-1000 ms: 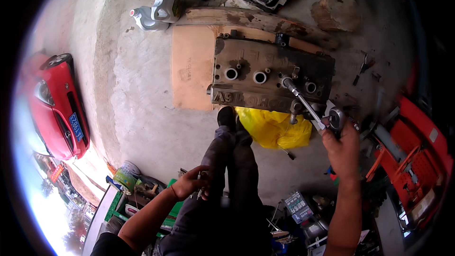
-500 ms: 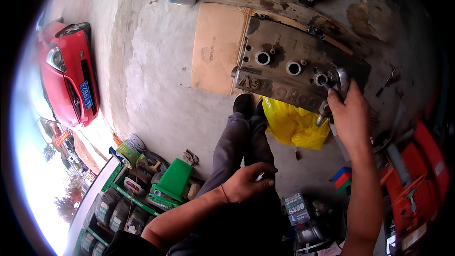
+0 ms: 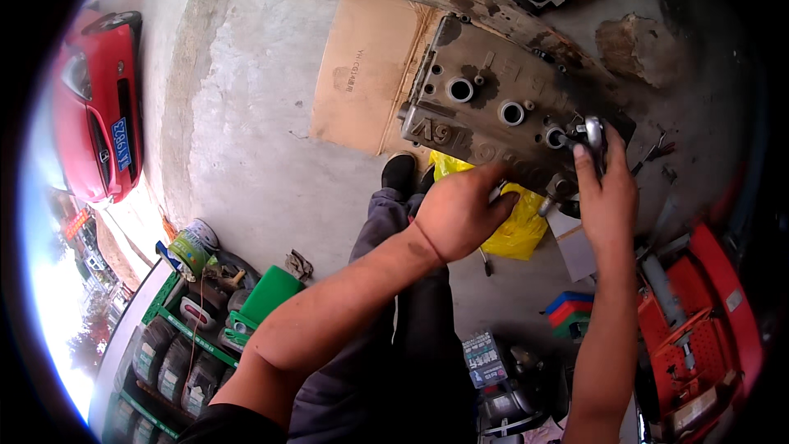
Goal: The person works on a car engine with the hood open, using a wrench and a flashlight to loosen and remove bolts from the engine block. They then move to a workbench to continue working on a removed engine component, using a wrench to adjust bolts on the part.
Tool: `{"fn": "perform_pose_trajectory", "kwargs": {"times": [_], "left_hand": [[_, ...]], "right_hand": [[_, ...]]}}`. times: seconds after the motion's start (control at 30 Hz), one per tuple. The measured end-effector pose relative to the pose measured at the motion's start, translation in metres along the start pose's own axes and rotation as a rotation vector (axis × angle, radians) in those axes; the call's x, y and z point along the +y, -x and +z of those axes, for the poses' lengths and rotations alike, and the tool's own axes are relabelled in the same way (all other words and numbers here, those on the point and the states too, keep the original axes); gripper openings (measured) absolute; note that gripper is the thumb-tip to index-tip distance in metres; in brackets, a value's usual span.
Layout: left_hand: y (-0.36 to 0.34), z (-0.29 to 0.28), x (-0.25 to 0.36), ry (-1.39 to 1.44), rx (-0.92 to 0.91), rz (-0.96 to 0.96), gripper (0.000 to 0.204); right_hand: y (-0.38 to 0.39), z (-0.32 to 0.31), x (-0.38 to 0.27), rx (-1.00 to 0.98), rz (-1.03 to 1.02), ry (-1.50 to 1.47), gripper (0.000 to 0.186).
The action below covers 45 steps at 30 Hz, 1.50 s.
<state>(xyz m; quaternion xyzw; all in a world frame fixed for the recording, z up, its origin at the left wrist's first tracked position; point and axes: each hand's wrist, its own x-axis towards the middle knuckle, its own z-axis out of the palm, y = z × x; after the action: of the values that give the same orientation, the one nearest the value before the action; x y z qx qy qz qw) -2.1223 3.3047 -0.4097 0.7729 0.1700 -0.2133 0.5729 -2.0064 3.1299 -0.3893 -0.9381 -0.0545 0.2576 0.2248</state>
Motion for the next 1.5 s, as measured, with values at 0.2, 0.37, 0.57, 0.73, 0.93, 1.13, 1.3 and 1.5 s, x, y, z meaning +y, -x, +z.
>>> {"fn": "perform_pose_trajectory", "kwargs": {"times": [0.2,0.37,0.57,0.73,0.93,1.13,1.3,1.5], "left_hand": [[-0.069,0.009,0.013,0.044,0.131,0.211,0.026],[-0.091,0.015,0.013,0.146,0.013,0.229,0.033],[-0.094,0.017,0.014,0.215,-0.174,0.298,0.04],[-0.094,0.011,0.019,0.67,-0.559,-0.057,0.05],[-0.109,0.026,0.018,0.221,-0.255,0.346,0.038],[-0.114,0.03,0.015,0.097,-0.204,0.391,0.038],[-0.134,0.01,0.035,-0.039,-0.533,0.384,0.039],[-0.156,-0.004,0.05,-0.041,-1.008,0.022,0.037]], "right_hand": [[0.043,0.007,0.022,0.158,-0.122,-0.166,0.044],[0.053,0.032,0.021,0.231,-0.045,-0.284,0.043],[0.042,0.005,0.01,0.143,-0.16,-0.004,0.043],[0.039,0.015,0.01,0.216,-0.224,-0.002,0.043],[0.049,0.039,-0.005,0.259,0.134,-0.457,0.045],[0.051,0.028,0.005,0.059,0.148,-0.554,0.056],[0.137,0.054,0.005,0.318,0.43,-0.135,0.059],[0.11,0.1,0.018,1.314,0.551,-1.242,0.042]]}}
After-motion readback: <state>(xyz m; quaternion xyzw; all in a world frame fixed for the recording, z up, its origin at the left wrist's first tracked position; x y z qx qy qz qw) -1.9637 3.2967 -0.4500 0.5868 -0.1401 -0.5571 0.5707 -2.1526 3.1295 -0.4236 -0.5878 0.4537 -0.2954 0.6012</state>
